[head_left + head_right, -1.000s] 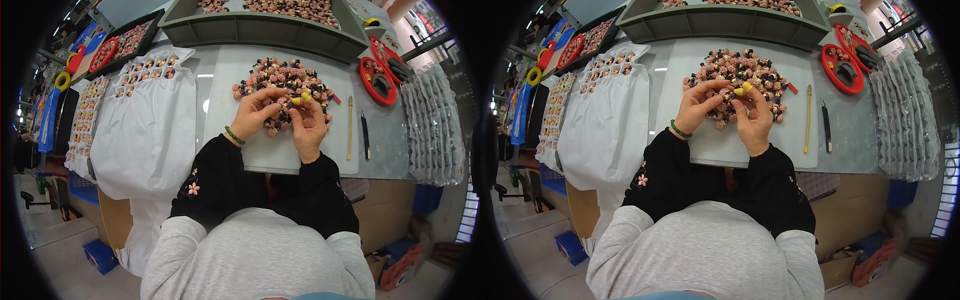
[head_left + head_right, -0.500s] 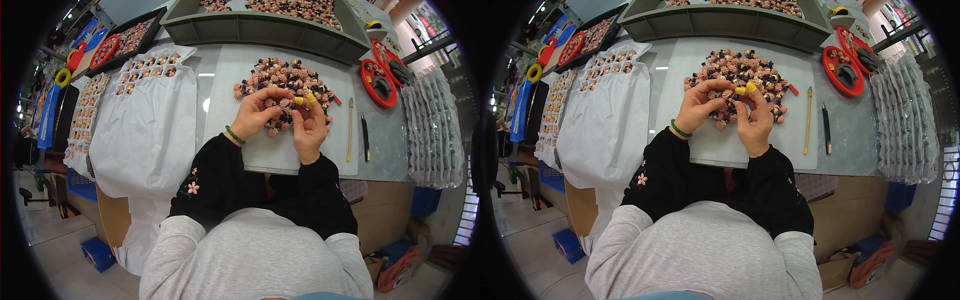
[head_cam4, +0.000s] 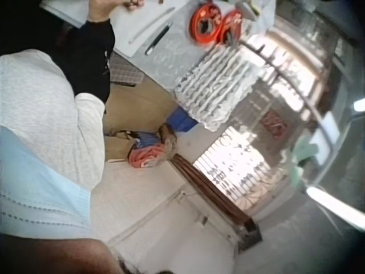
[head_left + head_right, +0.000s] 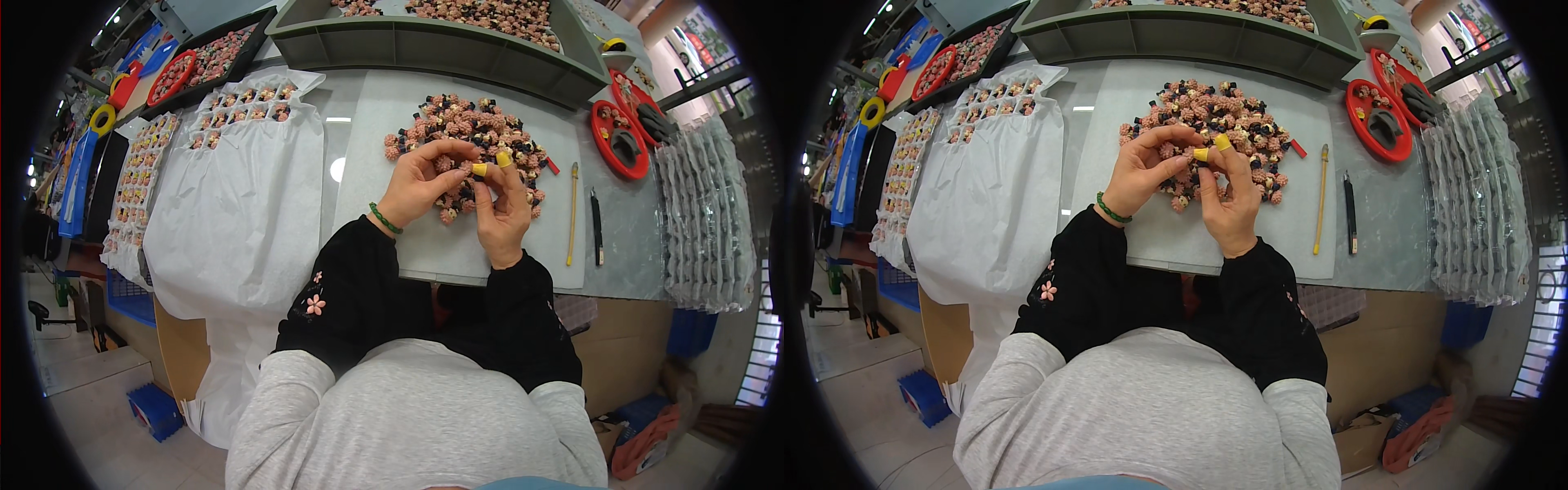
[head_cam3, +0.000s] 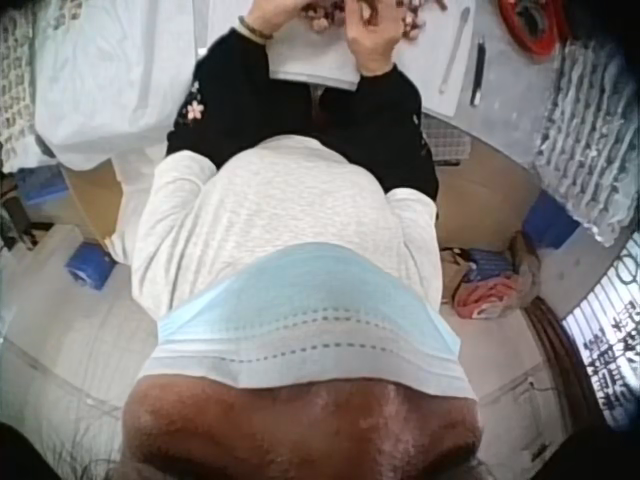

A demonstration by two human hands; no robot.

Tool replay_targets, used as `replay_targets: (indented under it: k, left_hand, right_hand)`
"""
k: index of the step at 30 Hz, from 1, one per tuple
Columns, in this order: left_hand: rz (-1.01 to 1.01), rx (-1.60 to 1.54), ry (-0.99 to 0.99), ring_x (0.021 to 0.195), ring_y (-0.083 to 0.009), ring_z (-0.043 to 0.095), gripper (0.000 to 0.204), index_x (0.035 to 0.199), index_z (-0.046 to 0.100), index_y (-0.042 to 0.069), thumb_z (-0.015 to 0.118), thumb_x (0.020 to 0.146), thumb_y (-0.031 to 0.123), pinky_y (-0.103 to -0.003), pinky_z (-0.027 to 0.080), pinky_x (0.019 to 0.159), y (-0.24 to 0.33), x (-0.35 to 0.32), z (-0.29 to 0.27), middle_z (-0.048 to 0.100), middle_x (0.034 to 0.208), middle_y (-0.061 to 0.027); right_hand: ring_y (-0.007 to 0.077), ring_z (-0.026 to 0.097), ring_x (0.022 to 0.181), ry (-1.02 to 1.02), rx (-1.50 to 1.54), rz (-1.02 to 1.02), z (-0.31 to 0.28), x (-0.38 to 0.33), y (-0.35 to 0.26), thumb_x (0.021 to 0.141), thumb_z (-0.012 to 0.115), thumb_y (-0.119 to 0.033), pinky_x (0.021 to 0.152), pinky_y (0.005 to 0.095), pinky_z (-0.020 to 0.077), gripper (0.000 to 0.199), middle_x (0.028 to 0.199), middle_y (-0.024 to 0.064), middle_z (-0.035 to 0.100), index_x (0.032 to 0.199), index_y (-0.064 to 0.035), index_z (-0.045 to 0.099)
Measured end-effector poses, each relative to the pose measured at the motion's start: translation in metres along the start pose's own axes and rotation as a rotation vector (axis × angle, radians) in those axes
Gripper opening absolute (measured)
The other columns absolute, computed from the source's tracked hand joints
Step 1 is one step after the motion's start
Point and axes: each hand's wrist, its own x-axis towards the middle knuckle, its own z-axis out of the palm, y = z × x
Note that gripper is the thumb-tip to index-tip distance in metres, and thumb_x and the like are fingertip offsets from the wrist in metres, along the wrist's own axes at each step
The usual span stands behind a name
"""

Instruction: The person assembles small toy figures by attaching pieces to them by hand and places the assembled figures into compartments on a tray.

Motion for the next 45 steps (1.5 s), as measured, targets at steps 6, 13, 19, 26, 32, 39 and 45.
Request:
replay_targets:
  k: [6,13,19,26,32,39,45]
  left_hand:
    - [-0.003,-0.075,-0.074,0.104,-0.0141,0.050,0.040,0.121,0.040,0.002,0.048,0.083,0.000,-0.024,0.045,0.080,0.000,0.000,-0.001,0.050,0.116,-0.0095]
    - [-0.072,0.016,-0.043,0.098,-0.0118,0.052,0.035,0.120,0.042,0.002,0.049,0.085,0.005,-0.022,0.045,0.073,-0.002,0.000,-0.002,0.050,0.115,-0.0087]
    - [-0.058,0.043,-0.047,0.095,-0.0104,0.052,0.032,0.115,0.047,0.000,0.053,0.084,0.004,-0.021,0.045,0.073,-0.002,0.000,0.000,0.053,0.109,-0.0069]
    - [-0.015,-0.043,0.015,0.096,-0.0121,0.052,0.035,0.113,0.048,0.000,0.056,0.079,-0.004,-0.024,0.045,0.081,-0.004,0.000,0.001,0.053,0.108,-0.0074]
    - [0.108,-0.024,0.007,0.095,-0.0113,0.051,0.039,0.112,0.049,0.000,0.060,0.075,-0.005,-0.023,0.045,0.081,-0.007,0.001,0.001,0.053,0.106,-0.0067]
    - [0.024,0.011,0.049,0.085,-0.0092,0.054,0.031,0.109,0.052,0.000,0.059,0.079,-0.001,-0.021,0.047,0.076,-0.006,0.000,0.004,0.054,0.099,-0.0047]
    - [-0.113,0.141,0.027,0.066,-0.0075,0.055,0.022,0.105,0.055,0.000,0.056,0.083,0.005,-0.017,0.046,0.049,-0.002,-0.003,0.008,0.053,0.092,-0.0037]
  right_hand:
    - [0.0144,0.053,0.092,0.063,0.071,0.053,0.002,0.000,-0.001,0.083,0.052,0.003,0.078,0.0231,0.0443,0.042,0.106,0.0116,0.053,0.122,0.0019,0.038]
    - [0.0146,0.054,0.092,0.105,0.152,0.044,0.002,-0.001,-0.003,0.082,0.053,0.003,0.079,0.0240,0.0446,0.040,0.106,0.0110,0.053,0.120,0.0012,0.039]
    - [0.0164,0.054,0.096,0.111,0.124,-0.043,0.003,-0.002,0.001,0.082,0.051,0.006,0.083,0.0259,0.0441,0.040,0.106,0.0114,0.053,0.120,0.0014,0.039]
    - [0.0166,0.054,0.096,0.026,-0.036,-0.100,0.001,0.000,-0.005,0.082,0.050,0.006,0.079,0.0245,0.0461,0.043,0.105,0.0101,0.052,0.123,0.0010,0.037]
    - [0.0137,0.055,0.091,0.078,0.123,0.199,0.003,0.000,-0.010,0.084,0.053,0.000,0.065,0.0204,0.0494,0.038,0.100,0.0087,0.054,0.120,-0.0005,0.041]
    - [0.0138,0.055,0.089,0.107,0.074,0.051,0.004,-0.001,0.000,0.083,0.053,0.001,0.074,0.0246,0.0496,0.034,0.099,0.0088,0.055,0.116,0.0019,0.043]
    - [0.0136,0.055,0.090,0.135,0.115,0.057,0.004,-0.001,-0.002,0.083,0.053,0.002,0.077,0.0241,0.0473,0.034,0.102,0.0091,0.053,0.116,0.0025,0.042]
